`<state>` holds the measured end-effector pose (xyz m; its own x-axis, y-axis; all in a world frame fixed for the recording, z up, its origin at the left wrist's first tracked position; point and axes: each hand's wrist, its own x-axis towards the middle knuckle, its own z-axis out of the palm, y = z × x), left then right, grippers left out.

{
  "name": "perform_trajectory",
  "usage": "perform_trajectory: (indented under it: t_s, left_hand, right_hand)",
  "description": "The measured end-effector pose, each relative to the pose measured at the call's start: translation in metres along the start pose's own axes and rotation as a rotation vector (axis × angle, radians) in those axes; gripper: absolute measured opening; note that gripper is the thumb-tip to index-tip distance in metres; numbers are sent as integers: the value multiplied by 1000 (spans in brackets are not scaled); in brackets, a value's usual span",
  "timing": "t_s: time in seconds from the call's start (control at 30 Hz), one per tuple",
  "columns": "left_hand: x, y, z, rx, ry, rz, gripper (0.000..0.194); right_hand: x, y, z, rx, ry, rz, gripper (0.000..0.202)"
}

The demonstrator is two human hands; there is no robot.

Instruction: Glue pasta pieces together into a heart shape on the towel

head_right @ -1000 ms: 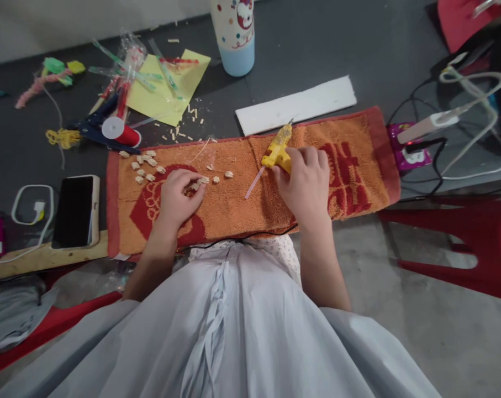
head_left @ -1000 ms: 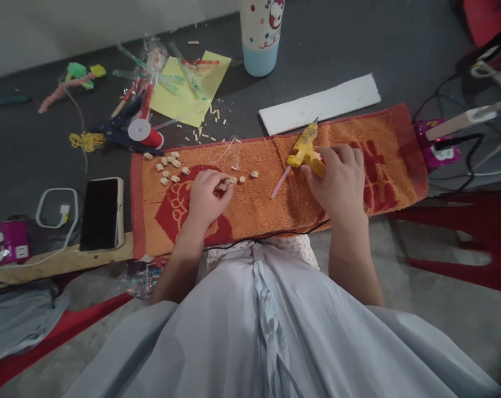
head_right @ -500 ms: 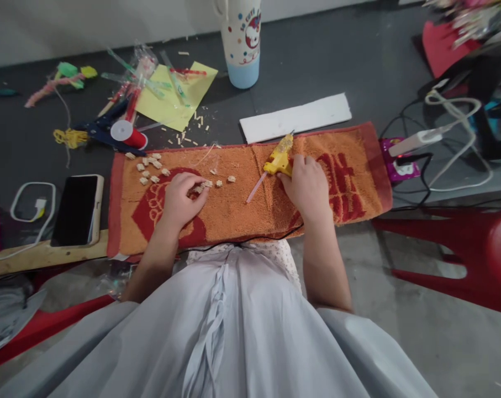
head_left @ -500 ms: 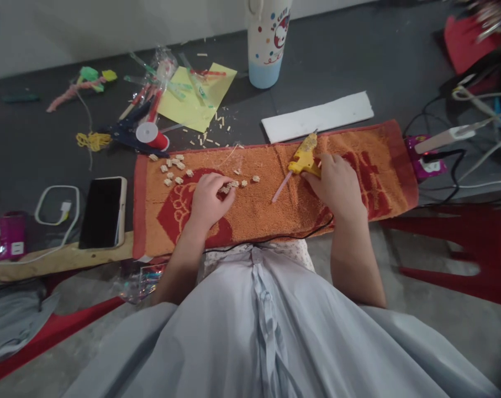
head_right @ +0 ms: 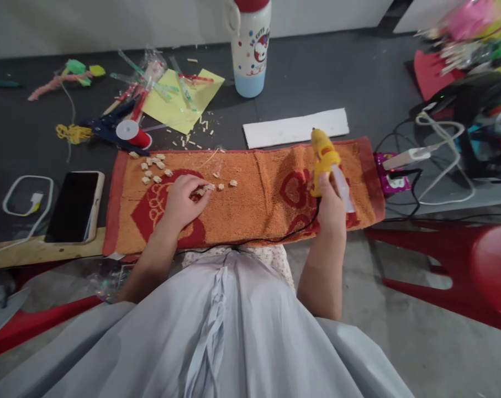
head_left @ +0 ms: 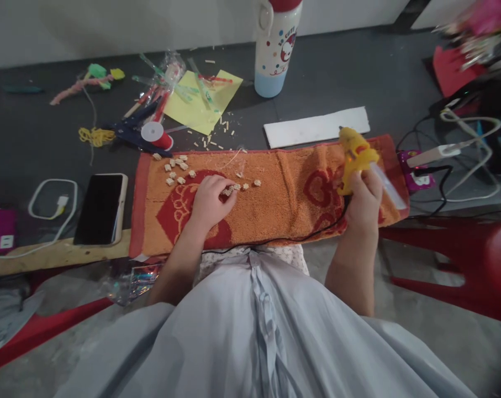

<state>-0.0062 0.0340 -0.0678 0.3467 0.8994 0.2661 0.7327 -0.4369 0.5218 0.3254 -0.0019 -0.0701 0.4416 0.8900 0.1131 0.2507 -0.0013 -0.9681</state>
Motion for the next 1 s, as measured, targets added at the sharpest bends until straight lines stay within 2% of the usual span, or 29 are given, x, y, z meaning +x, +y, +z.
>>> perform_trajectory:
  t_s: [0.07, 0.1, 0.3, 0.43, 0.6, 0.67, 0.8, 1.0]
  left_hand:
    - [0, 0, 0, -5, -1, 1, 13]
    - [0, 0, 0, -4, -1, 1, 13]
    - [1, 0, 0, -3, 14, 16, 14]
    - [1, 1, -1, 1, 0, 11, 13]
    - [1, 1, -1, 6, -4, -9, 12]
    - [1, 0, 0, 0, -3, -8, 13]
    - [0, -1, 0, -7, 7, 8, 14]
    - [0, -1, 0, -24, 32, 13, 14]
  right_hand:
    - [0, -2, -3, 115, 81, -10, 35]
    - [-1, -3, -5, 143, 79, -5, 34]
    - [-23, -19, -8, 231, -55, 67, 26]
    - [-45, -29, 6, 265, -154, 217, 26]
    - [-64, -40, 31, 198, -450, 334, 34]
    - [-67, -43, 42, 174, -531, 354, 39]
    - [-69, -47, 58, 207, -606, 412, 47]
    - [-68, -47, 71, 230, -657, 414, 48]
